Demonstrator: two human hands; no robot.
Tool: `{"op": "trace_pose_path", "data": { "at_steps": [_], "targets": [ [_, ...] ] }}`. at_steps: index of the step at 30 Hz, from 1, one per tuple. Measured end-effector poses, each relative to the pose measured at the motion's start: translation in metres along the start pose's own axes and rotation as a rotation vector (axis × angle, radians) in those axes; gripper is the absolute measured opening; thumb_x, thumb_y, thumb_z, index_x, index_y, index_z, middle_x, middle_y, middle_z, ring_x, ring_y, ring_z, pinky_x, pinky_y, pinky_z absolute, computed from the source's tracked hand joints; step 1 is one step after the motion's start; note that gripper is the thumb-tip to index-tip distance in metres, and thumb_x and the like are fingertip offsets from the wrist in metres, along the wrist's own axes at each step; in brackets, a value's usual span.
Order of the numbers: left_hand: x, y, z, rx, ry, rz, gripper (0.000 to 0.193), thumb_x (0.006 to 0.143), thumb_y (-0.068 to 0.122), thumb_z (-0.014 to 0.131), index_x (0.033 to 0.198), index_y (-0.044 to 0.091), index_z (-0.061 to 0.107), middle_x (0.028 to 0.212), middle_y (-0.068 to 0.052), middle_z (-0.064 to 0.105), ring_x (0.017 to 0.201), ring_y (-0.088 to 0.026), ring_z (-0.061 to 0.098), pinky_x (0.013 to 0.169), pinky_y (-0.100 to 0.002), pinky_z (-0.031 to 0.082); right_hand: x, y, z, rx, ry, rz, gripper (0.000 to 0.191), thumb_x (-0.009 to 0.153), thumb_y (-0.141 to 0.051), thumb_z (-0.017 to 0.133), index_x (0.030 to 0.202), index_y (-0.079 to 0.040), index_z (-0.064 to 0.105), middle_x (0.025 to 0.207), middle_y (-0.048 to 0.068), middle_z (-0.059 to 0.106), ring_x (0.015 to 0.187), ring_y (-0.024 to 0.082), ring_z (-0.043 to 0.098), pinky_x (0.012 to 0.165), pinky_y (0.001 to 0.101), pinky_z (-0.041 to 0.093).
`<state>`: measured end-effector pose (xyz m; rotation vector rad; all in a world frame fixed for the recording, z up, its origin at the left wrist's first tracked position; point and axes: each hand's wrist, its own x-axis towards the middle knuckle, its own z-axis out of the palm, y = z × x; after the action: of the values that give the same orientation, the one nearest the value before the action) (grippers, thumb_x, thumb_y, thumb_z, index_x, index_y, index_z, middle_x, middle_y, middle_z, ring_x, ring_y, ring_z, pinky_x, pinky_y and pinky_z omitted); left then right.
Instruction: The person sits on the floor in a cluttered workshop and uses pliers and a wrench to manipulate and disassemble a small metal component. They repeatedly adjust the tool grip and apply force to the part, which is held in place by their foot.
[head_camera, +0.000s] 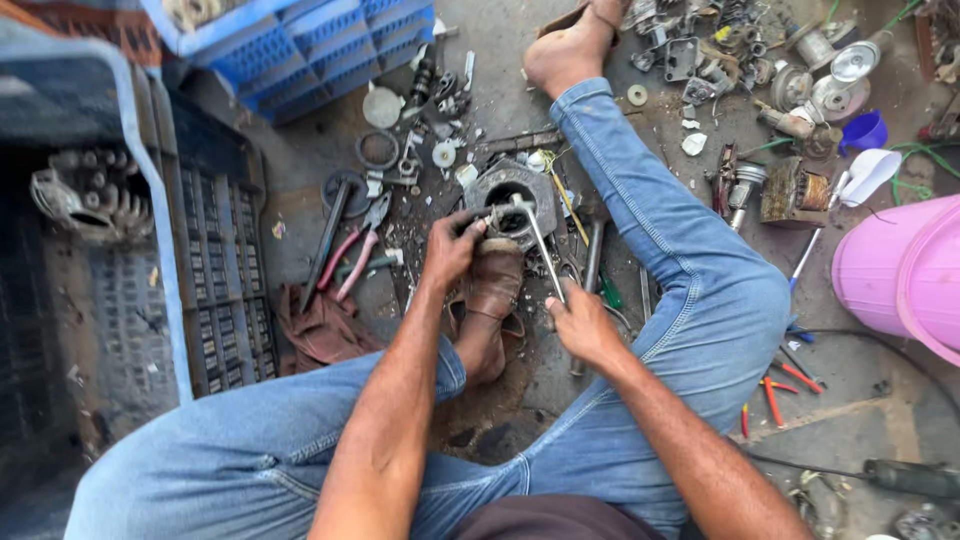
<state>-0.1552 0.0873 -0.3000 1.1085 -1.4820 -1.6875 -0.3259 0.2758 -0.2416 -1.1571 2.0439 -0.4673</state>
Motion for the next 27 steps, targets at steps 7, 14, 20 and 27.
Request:
{"op": "trace_pose_path", "data": {
  "at_steps": [7, 14, 20, 27],
  "targets": [
    [-0.005, 0.004, -0.003, -0.03, 0.017, -0.058, 0.028, 0.094, 0.014, 0.07, 0.12, 0.007, 0.076, 0.108, -0.01, 0.079, 0.097, -0.018, 0.072, 0.088, -0.032, 0.057, -0.001, -0.054, -0.034, -0.24, -0.226, 0.191, 0.041, 0.098, -0.022, 0.055, 0.131, 0.0, 0.049, 0.082, 0.021, 0.069, 0.072, 0.036, 0.075, 0.068, 0.0482, 0.061],
    [-0.005, 0.001, -0.007, -0.046, 0.026, -0.064, 0.028, 0.093, 0.014, 0.07, 0.119, 0.009, 0.077, 0.107, -0.01, 0.08, 0.097, -0.017, 0.073, 0.088, -0.032, 0.057, 0.016, -0.092, -0.065, -0.484, -0.315, -0.053, 0.033, 0.097, -0.025, 0.062, 0.101, 0.008, 0.059, 0.077, 0.03, 0.068, 0.078, 0.045, 0.071, 0.073, 0.0536, 0.056],
    [-0.008, 0.007, -0.01, -0.048, 0.051, -0.034, 0.027, 0.092, 0.014, 0.071, 0.118, 0.008, 0.077, 0.109, -0.011, 0.08, 0.099, -0.019, 0.074, 0.089, -0.032, 0.057, 0.064, -0.114, -0.077, -0.724, -0.467, -0.27, 0.035, 0.087, -0.024, 0.063, 0.08, 0.01, 0.063, 0.077, 0.032, 0.066, 0.081, 0.047, 0.07, 0.076, 0.0526, 0.056],
    [-0.012, 0.008, -0.011, -0.062, 0.096, 0.002, 0.026, 0.092, 0.014, 0.071, 0.117, 0.008, 0.077, 0.11, -0.012, 0.078, 0.101, -0.023, 0.074, 0.091, -0.035, 0.058, 0.084, -0.116, -0.071, -0.782, -0.492, -0.207, 0.034, 0.086, -0.021, 0.06, 0.078, 0.011, 0.063, 0.075, 0.031, 0.066, 0.077, 0.044, 0.073, 0.074, 0.0514, 0.059]
  ]
}}
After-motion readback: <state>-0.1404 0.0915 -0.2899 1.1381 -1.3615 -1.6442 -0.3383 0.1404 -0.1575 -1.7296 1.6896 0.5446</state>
